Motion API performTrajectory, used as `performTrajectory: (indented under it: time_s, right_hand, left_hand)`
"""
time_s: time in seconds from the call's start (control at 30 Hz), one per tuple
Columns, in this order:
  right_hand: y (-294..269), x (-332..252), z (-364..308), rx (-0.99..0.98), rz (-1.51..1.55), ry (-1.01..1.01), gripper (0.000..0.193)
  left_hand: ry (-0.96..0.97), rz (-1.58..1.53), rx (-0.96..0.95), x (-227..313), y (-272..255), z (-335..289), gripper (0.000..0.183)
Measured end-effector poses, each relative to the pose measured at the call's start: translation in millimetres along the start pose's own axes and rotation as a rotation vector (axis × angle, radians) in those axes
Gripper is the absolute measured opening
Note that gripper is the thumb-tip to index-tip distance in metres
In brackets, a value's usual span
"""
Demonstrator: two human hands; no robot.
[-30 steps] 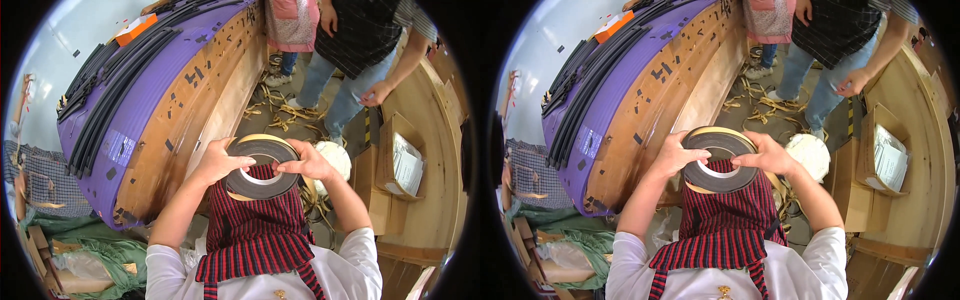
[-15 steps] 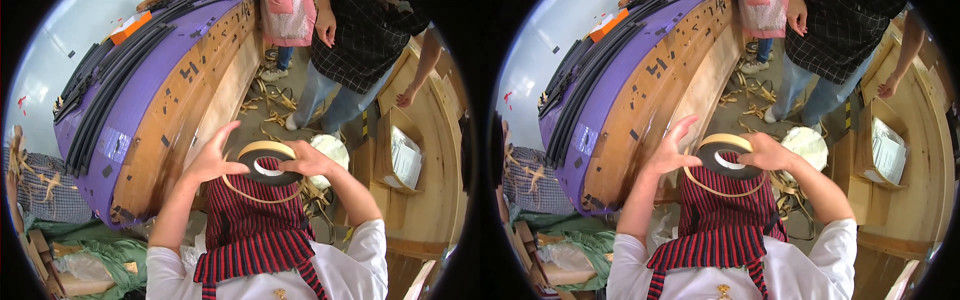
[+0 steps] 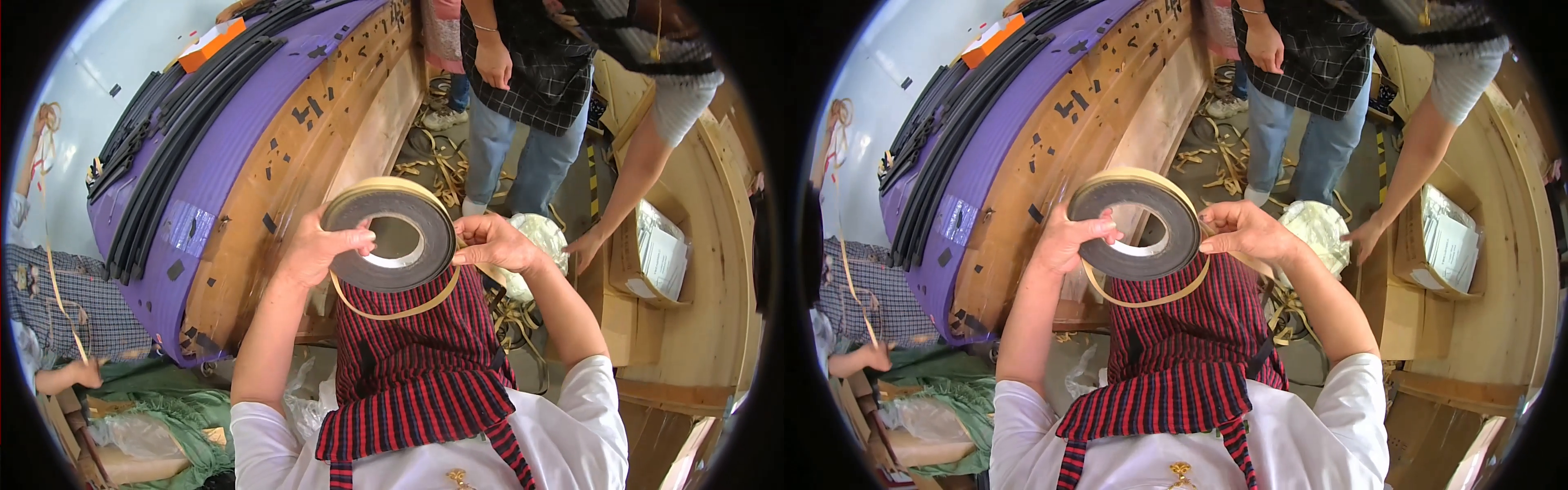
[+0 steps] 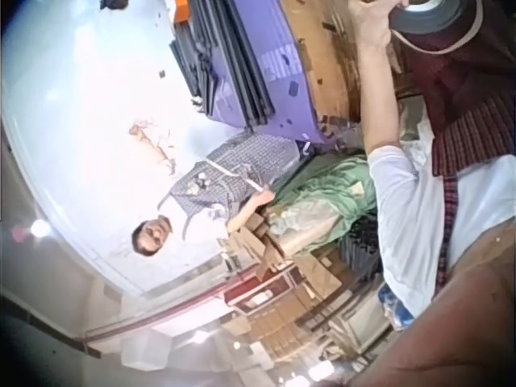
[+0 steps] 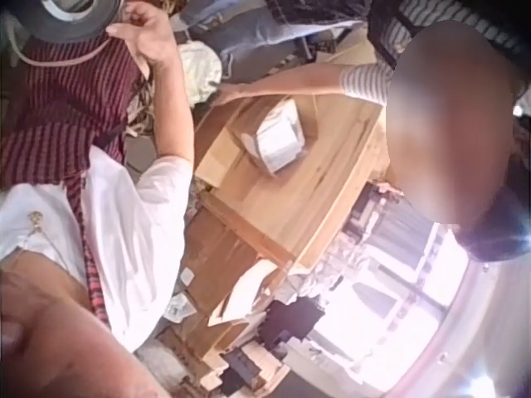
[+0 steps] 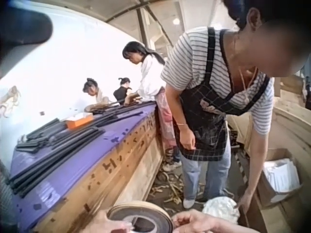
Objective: Applying adhesive tape to long plastic profiles in a factory setting.
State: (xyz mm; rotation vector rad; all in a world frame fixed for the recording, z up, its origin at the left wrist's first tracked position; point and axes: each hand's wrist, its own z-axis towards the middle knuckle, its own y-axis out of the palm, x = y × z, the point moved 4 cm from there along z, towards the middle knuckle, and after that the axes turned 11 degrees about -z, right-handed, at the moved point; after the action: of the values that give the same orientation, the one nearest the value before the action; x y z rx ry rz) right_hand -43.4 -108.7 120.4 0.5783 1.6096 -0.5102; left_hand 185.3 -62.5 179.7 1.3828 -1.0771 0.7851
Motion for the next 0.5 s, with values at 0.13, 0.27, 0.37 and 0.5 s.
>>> performTrajectory:
  time_s: [0.13, 0.27, 0.37, 0.5]
  right_hand:
    - [8, 3, 2, -0.028, 0.060, -0.124, 0.030]
    - [5, 12, 0, 0.014, -0.095, 0.079, 0.026]
    - [6, 18, 0, 0.085, -0.177, 0.078, 0.024]
    - [12, 29, 3, 0.134, -0.122, 0.095, 0.025]
  left_hand:
    - [0.077, -0.054, 0.020, 17, -3, -4, 0.031]
    - [0.222, 0.007, 0.048, 35, -12, -12, 0.026]
    - [0.298, 0.012, 0.086, 40, -14, -18, 0.024]
    - [0.326, -0.068, 0.100, 44, -8, -28, 0.023]
